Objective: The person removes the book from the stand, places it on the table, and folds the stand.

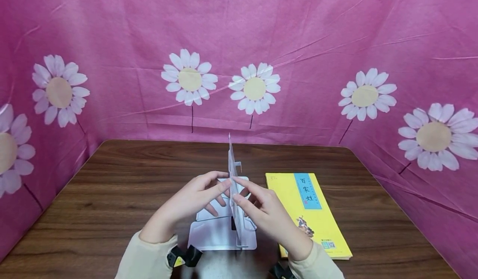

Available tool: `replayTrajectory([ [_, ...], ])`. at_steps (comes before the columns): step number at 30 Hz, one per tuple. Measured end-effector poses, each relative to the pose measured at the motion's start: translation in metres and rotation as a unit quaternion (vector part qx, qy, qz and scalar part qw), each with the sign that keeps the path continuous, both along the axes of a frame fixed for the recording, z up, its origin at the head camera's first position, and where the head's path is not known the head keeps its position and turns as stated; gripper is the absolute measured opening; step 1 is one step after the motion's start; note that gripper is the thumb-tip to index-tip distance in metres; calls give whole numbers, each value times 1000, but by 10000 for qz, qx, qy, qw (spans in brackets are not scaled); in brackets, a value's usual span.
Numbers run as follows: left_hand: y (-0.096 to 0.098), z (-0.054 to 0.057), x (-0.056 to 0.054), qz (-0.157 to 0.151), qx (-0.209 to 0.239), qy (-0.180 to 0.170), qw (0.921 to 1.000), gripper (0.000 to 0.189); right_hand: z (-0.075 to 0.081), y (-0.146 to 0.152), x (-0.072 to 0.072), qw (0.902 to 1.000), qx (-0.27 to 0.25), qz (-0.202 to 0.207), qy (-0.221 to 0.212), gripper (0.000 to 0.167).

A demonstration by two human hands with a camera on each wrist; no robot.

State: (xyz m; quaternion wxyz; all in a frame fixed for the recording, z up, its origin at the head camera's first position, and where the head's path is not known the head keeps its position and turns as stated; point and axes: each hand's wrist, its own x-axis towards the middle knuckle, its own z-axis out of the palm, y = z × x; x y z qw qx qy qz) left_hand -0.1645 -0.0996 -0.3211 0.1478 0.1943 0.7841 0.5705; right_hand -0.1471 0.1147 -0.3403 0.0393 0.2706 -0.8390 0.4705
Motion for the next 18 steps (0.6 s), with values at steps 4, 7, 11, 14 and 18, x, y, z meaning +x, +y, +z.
replayTrajectory([
  [4,-6,2,-1,-19,-12,36,10000,60,-3,-1,-3,9989,432,-42,-169,41],
  [7,-10,3,-2,-50,-44,22,10000,59,-6,2,-9,9957,790,-322,-357,43],
  [11,-15,4,-2,-118,-81,-61,9999,58,-12,10,-21,9856,1396,-640,-714,43],
  [14,-17,4,-2,-169,-96,-91,9998,58,-18,17,-30,9759,1877,-624,-924,41],
  [18,-21,5,-2,-173,-124,-150,9997,58,-26,21,-36,9662,2291,-527,-1054,37],
])
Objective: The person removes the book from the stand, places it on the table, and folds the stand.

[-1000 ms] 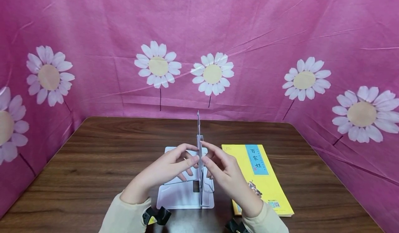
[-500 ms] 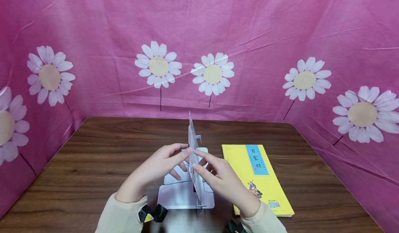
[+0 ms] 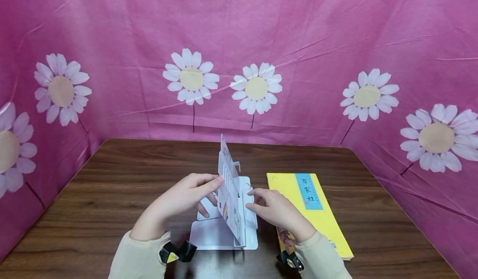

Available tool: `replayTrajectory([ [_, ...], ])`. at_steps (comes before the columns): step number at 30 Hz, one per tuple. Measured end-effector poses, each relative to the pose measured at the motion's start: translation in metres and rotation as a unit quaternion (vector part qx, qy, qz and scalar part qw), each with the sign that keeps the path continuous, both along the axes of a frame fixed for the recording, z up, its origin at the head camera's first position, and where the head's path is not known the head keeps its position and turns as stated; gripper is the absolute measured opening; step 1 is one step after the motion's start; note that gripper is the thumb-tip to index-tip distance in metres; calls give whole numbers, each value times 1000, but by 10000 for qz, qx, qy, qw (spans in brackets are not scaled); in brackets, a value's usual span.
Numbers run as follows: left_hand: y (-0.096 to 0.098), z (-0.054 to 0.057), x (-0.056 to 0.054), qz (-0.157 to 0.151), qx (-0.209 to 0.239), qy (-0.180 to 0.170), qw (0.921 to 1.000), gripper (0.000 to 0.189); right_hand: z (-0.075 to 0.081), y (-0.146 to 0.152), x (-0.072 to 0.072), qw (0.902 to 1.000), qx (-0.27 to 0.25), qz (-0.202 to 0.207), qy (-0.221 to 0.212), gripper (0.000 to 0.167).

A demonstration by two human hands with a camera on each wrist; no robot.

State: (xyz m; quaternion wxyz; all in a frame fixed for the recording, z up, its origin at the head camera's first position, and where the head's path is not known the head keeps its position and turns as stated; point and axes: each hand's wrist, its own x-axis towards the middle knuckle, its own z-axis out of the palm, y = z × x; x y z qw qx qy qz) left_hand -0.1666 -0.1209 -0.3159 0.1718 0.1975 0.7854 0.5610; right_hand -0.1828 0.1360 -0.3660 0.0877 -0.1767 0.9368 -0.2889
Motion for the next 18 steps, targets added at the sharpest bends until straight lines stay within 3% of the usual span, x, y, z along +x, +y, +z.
replayTrajectory([
  [5,-3,3,1,118,-102,-63,9999,53,-5,0,0,9994,161,132,-269,29],
  [12,-7,4,2,177,-272,25,9995,48,-12,-2,1,9986,-164,154,-481,13],
  [18,-11,1,4,160,142,-427,9989,48,-16,-4,2,9960,-583,95,-669,13],
])
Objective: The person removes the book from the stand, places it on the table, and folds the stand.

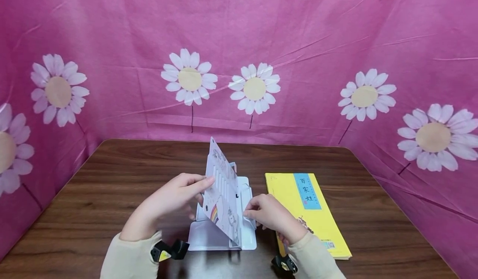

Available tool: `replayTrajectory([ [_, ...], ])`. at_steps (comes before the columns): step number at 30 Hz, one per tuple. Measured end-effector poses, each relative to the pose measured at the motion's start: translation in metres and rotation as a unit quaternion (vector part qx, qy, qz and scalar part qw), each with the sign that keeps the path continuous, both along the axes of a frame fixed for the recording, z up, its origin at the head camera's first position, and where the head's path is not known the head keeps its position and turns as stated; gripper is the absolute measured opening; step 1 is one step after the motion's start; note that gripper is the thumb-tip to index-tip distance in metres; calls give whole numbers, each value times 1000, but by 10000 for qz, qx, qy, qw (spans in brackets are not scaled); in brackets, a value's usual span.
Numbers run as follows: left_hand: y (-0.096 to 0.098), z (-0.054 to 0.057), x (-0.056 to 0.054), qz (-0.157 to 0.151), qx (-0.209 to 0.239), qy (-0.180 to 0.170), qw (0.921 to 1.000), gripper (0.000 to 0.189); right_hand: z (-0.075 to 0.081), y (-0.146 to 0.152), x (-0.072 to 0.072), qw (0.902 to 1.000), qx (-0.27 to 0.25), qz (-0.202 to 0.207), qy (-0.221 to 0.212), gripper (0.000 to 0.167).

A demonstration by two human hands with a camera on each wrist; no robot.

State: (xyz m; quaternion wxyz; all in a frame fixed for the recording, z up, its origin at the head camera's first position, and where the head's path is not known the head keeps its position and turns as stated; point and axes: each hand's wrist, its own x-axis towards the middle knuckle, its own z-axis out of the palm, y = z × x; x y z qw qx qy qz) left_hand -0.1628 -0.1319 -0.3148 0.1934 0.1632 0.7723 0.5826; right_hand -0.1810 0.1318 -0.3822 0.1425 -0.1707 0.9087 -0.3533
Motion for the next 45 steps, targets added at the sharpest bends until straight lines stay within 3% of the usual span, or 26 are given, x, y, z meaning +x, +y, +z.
replayTrajectory([
  [5,-13,-5,2,-81,210,-146,9996,47,-3,-6,1,9993,-168,-165,-307,12],
  [8,-22,-10,2,-128,177,-66,9997,45,-7,-9,2,9995,38,-176,-273,14],
  [15,-38,-19,2,-215,211,-296,9991,44,-14,-11,2,9986,449,-181,-222,18],
  [22,-57,-28,1,-358,-172,-378,9985,41,-15,-10,1,9985,496,-138,-196,18],
  [29,-76,-46,0,-504,-409,-770,9949,39,-17,-7,0,9990,419,-10,-176,18],
  [35,-83,-56,0,-396,-961,-956,9900,41,-17,-7,-1,9989,385,7,-262,17],
  [40,-83,-58,0,-337,-1383,-879,9859,39,-16,-6,-1,9989,358,-23,-299,18],
  [45,-83,-65,-4,-417,-1674,-520,9836,37,-17,-7,-1,9988,347,-69,-346,18],
])
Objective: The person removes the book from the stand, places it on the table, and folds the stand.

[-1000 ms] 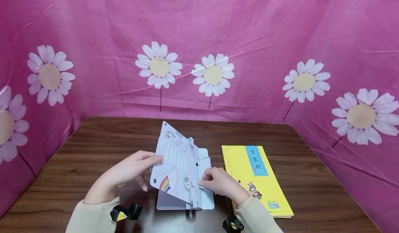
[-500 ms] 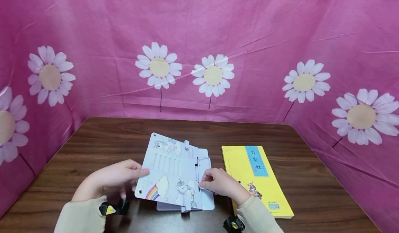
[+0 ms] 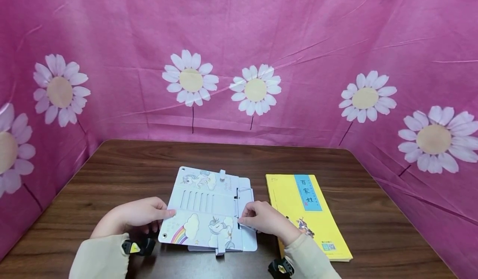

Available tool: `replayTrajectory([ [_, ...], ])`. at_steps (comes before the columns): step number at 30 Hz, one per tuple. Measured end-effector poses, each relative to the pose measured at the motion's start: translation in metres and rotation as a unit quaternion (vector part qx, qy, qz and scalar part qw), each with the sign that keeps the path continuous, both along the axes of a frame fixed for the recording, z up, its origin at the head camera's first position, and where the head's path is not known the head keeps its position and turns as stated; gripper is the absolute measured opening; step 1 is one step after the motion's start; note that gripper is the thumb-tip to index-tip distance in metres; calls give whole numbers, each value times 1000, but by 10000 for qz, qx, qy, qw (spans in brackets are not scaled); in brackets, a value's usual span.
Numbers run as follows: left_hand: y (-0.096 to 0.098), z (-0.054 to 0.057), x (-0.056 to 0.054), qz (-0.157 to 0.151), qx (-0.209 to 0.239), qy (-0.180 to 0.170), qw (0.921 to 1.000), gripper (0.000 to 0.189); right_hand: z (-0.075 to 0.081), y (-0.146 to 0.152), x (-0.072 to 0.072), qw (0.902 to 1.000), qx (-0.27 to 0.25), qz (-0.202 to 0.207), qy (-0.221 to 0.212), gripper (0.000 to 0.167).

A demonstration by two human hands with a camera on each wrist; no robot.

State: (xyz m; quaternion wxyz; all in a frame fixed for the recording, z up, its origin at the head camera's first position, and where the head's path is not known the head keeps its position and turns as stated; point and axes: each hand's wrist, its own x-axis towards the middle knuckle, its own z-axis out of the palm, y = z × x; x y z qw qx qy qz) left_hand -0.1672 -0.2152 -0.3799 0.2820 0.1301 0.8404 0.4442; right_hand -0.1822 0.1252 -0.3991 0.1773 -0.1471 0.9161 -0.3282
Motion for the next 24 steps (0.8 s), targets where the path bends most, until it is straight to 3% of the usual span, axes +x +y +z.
replayTrajectory([
  [6,2,-8,-6,-32,-301,331,9990,36,-1,0,0,9999,-42,-81,-69,19],
  [18,-3,-9,-6,-248,-582,329,9975,46,-1,0,-1,9998,-22,-114,-133,19],
  [24,-4,-9,-6,-211,-784,300,9962,46,0,2,-1,9998,-90,-112,-150,20],
])
